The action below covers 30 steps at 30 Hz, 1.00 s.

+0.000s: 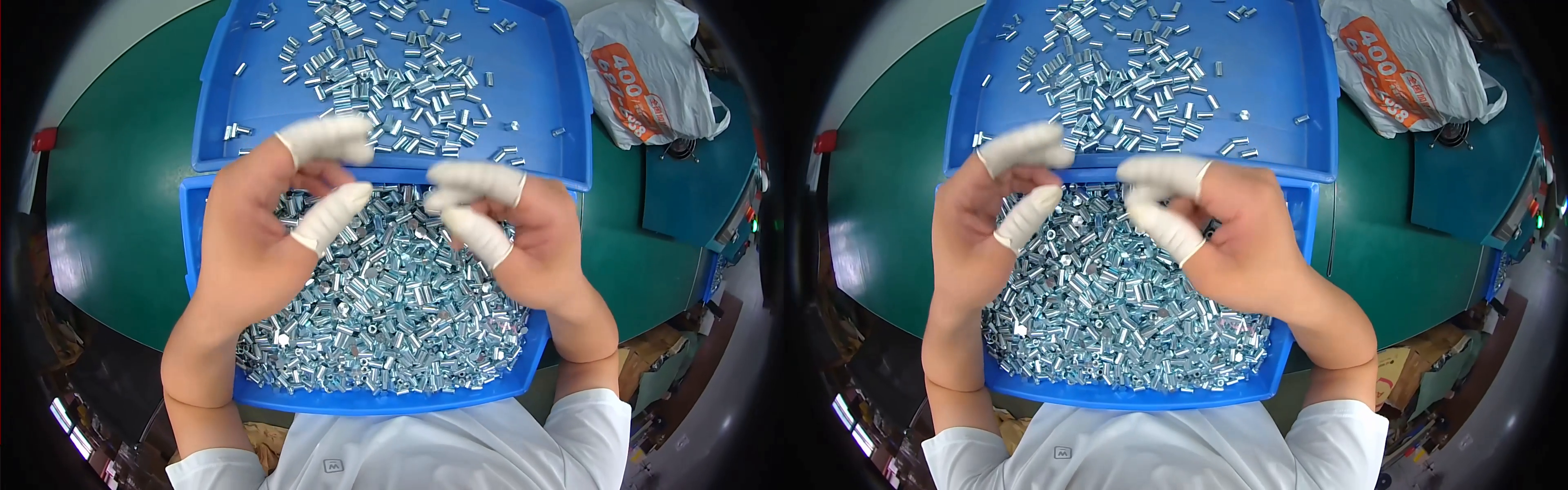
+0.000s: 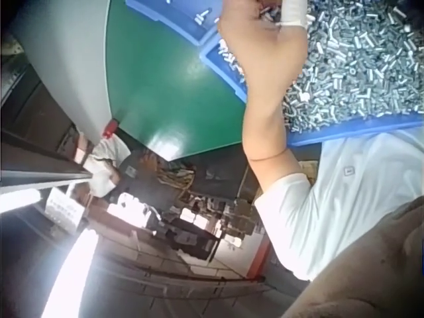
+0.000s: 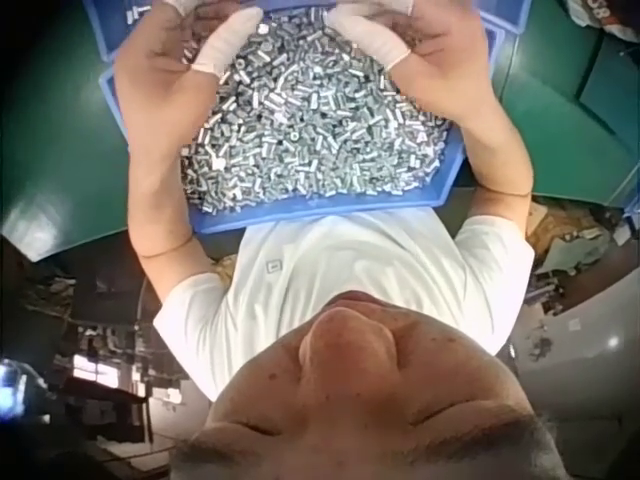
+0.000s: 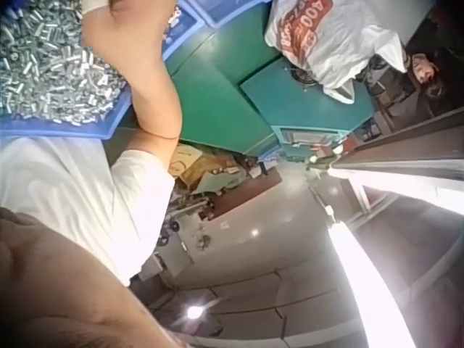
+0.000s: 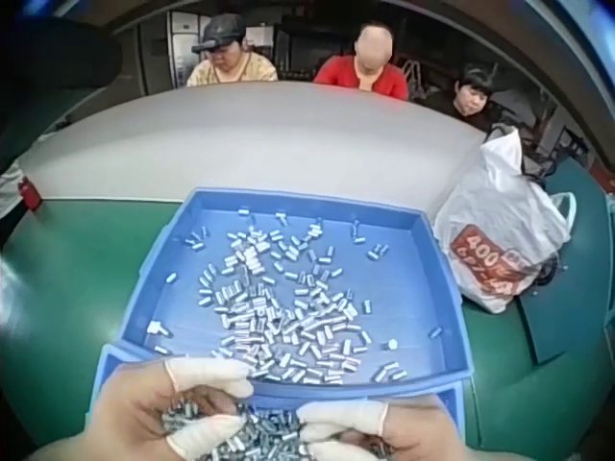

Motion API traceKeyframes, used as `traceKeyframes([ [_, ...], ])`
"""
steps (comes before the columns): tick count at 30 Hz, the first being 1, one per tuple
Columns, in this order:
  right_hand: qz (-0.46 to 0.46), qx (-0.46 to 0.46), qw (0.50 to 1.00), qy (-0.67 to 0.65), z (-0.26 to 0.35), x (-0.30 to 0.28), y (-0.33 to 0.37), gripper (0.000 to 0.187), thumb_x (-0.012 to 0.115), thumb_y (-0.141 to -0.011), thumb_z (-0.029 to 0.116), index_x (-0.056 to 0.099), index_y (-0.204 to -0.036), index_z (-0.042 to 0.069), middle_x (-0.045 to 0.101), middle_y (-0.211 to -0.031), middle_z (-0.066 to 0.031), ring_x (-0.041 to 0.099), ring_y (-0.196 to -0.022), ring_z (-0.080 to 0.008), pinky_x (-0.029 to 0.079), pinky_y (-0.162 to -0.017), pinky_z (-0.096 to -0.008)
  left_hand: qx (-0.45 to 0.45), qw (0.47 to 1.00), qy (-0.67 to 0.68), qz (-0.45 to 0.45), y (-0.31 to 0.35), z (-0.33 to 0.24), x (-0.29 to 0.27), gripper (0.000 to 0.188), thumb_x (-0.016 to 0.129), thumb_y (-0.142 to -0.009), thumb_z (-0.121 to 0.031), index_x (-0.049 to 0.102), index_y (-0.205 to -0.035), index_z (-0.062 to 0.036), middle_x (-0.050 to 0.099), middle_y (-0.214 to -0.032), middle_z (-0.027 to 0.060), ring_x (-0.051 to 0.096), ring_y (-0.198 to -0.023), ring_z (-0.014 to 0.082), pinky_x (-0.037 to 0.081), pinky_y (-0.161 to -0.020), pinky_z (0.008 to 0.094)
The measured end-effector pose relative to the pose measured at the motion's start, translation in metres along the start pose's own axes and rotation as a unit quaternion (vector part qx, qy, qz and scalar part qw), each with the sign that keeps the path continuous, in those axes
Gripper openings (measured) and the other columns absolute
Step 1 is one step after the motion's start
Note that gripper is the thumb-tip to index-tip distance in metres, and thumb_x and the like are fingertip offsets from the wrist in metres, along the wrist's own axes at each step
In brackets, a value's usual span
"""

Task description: The person is inspecting and sorting small screws or bolts within blue plastic bins at a factory workstation.

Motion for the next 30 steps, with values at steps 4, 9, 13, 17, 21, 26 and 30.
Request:
traceKeyframes([
  [4,0.032,-0.154,0.954,0.255,0.034,0.005,0.014,0.03,0.077,-0.08,0.0,0.075,-0.11,0.005,0.074,-0.094,-0.0124,0.071,-0.076,-0.023,0.055,-0.066,-0.0321,0.058,0.958,-0.267,0.088,0.015,-0.016,0.011,0.037,0.081,-0.082,-0.011,0.071,-0.116,0.0002,0.074,-0.101,0.0137,0.069,-0.087,0.0267,0.053,-0.082,0.0348],
  [9,0.032,-0.091,0.879,0.468,0.034,0.002,0.021,0.03,0.082,-0.079,0.016,0.074,-0.106,0.004,0.071,-0.099,-0.011,0.069,-0.087,-0.0332,0.055,-0.072,-0.0427,0.042,0.895,-0.423,0.133,0.03,-0.033,0.017,0.044,0.085,-0.07,-0.012,0.071,-0.11,-0.0007,0.067,-0.096,0.0136,0.065,-0.089,0.0363,0.053,-0.076,0.044],
  [13,0.08,-0.019,0.859,0.505,0.027,-0.001,0.026,0.036,0.083,-0.079,0.022,0.072,-0.107,0.002,0.069,-0.099,-0.0125,0.068,-0.087,-0.0352,0.054,-0.072,-0.0446,0.039,0.886,-0.429,0.173,0.036,-0.028,0.02,0.043,0.085,-0.065,-0.007,0.07,-0.106,0.0,0.065,-0.098,0.0123,0.063,-0.091,0.0354,0.052,-0.076,0.0455],
  [17,0.13,0.004,0.865,0.485,0.015,0.005,0.028,0.045,0.085,-0.077,0.024,0.069,-0.11,-0.002,0.068,-0.097,-0.0149,0.067,-0.085,-0.0379,0.053,-0.071,-0.0462,0.035,0.861,-0.458,0.22,0.04,-0.015,0.036,0.04,0.084,-0.064,-0.004,0.07,-0.102,0.0013,0.063,-0.096,0.0124,0.063,-0.091,0.0354,0.051,-0.076,0.0442],
  [21,0.108,-0.021,0.89,0.442,0.013,0.004,0.026,0.043,0.086,-0.075,0.02,0.069,-0.109,-0.001,0.066,-0.095,-0.0151,0.066,-0.082,-0.039,0.053,-0.07,-0.0469,0.045,0.876,-0.428,0.218,0.035,-0.012,0.034,0.037,0.084,-0.067,-0.003,0.07,-0.1,0.0014,0.061,-0.092,0.0129,0.063,-0.088,0.036,0.052,-0.075,0.0446],
  [26,0.128,-0.054,0.918,0.371,0.007,0.014,0.021,0.035,0.084,-0.076,0.012,0.071,-0.107,0.003,0.065,-0.09,-0.0142,0.066,-0.081,-0.0374,0.052,-0.069,-0.0462,0.057,0.904,-0.361,0.221,0.033,-0.009,0.042,0.034,0.086,-0.07,-0.007,0.071,-0.101,-0.0015,0.062,-0.089,0.0134,0.063,-0.082,0.0363,0.051,-0.07,0.0447],
  [30,0.134,-0.117,0.937,0.302,0.01,0.027,0.021,0.031,0.083,-0.077,0.008,0.072,-0.106,0.005,0.064,-0.084,-0.0128,0.065,-0.079,-0.0347,0.052,-0.069,-0.045,0.068,0.924,-0.322,0.197,0.029,-0.01,0.044,0.035,0.085,-0.071,-0.006,0.071,-0.103,-0.0033,0.064,-0.092,0.013,0.064,-0.083,0.0357,0.052,-0.071,0.0442],
])
Point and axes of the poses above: each hand's wrist, its own y-axis away from the middle knuckle, its own x-axis out of the palm, z = x × y, the point moved 10 cm from there along -y, towards the middle knuckle
